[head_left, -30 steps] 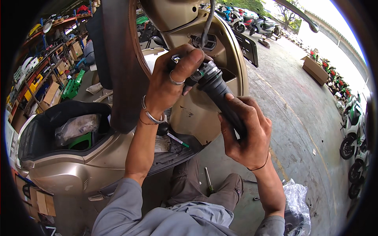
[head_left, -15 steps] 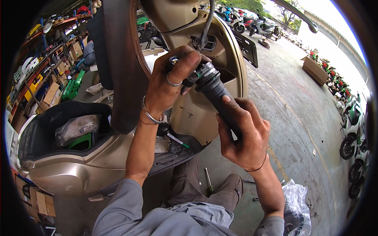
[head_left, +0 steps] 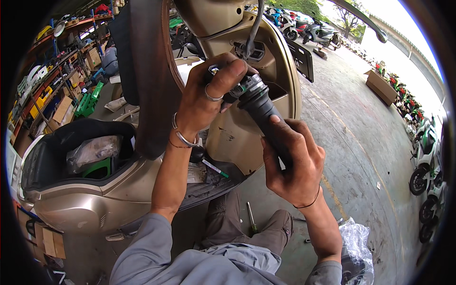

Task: The person repairs a scooter throttle by cleaning and reassembling the handle grip components, applying adhesive to a small part, and sliding the grip assembly back onto the handlebar.

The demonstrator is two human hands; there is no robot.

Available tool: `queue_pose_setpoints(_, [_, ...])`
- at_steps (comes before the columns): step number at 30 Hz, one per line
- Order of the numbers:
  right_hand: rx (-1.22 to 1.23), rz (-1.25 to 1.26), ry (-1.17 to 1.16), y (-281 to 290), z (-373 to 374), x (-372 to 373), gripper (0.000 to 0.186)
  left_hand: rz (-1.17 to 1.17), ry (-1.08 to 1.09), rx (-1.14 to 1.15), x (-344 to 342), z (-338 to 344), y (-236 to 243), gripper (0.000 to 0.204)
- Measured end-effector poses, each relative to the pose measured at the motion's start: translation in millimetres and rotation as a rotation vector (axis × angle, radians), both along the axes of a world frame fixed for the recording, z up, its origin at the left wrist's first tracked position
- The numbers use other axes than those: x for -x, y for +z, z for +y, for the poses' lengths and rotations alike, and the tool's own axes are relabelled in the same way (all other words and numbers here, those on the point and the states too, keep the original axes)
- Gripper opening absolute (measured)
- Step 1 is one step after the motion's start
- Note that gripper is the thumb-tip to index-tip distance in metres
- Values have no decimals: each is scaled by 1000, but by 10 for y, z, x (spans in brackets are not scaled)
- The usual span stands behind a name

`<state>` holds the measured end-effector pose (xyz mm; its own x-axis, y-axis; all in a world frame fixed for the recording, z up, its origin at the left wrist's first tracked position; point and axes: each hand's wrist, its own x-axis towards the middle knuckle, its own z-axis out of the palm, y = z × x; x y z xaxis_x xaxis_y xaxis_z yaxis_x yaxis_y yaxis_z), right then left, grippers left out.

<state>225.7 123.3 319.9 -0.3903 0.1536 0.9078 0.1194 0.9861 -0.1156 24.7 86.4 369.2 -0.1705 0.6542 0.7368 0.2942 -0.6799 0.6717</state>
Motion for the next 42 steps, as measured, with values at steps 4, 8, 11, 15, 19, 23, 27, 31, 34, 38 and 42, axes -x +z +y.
queue_pose_setpoints(4, [22, -2, 1, 5, -3, -13, 45, 19, 16, -26, 10, 22, -12, 42])
queue_pose_setpoints(8, [23, 3, 8, 0, 7, -15, 45, 6, -11, 42, -3, -6, 7, 41])
queue_pose_setpoints(11, [20, 12, 13, 3, 8, -17, 45, 2, -6, 13, -22, 21, -4, 41])
queue_pose_setpoints(15, [32, 12, 10, 1, 8, -25, 44, -16, -22, 61, -9, 2, -14, 36])
queue_pose_setpoints(19, [47, -1, 10, 17, 5, -34, 44, 28, -7, 8, 26, 47, -44, 34])
queue_pose_setpoints(23, [52, 7, 22, 8, 16, -33, 44, 111, -9, -33, 73, 58, -89, 18])
queue_pose_setpoints(27, [44, 4, 15, 18, 7, -33, 44, 101, -40, 60, 106, 28, -43, 15])
queue_pose_setpoints(31, [24, 11, 16, 13, 14, -24, 43, 69, 13, -27, 28, 35, -66, 25])
queue_pose_setpoints(34, [21, 7, 13, 1, 16, -19, 43, 25, 11, 15, 7, 16, -32, 37])
queue_pose_setpoints(38, [-13, -1, -13, 11, 23, -15, 45, -23, 24, 48, -20, 1, -14, 37])
queue_pose_setpoints(42, [-67, 7, -40, 3, 46, 8, 47, -69, 31, 71, -37, 2, -10, 39])
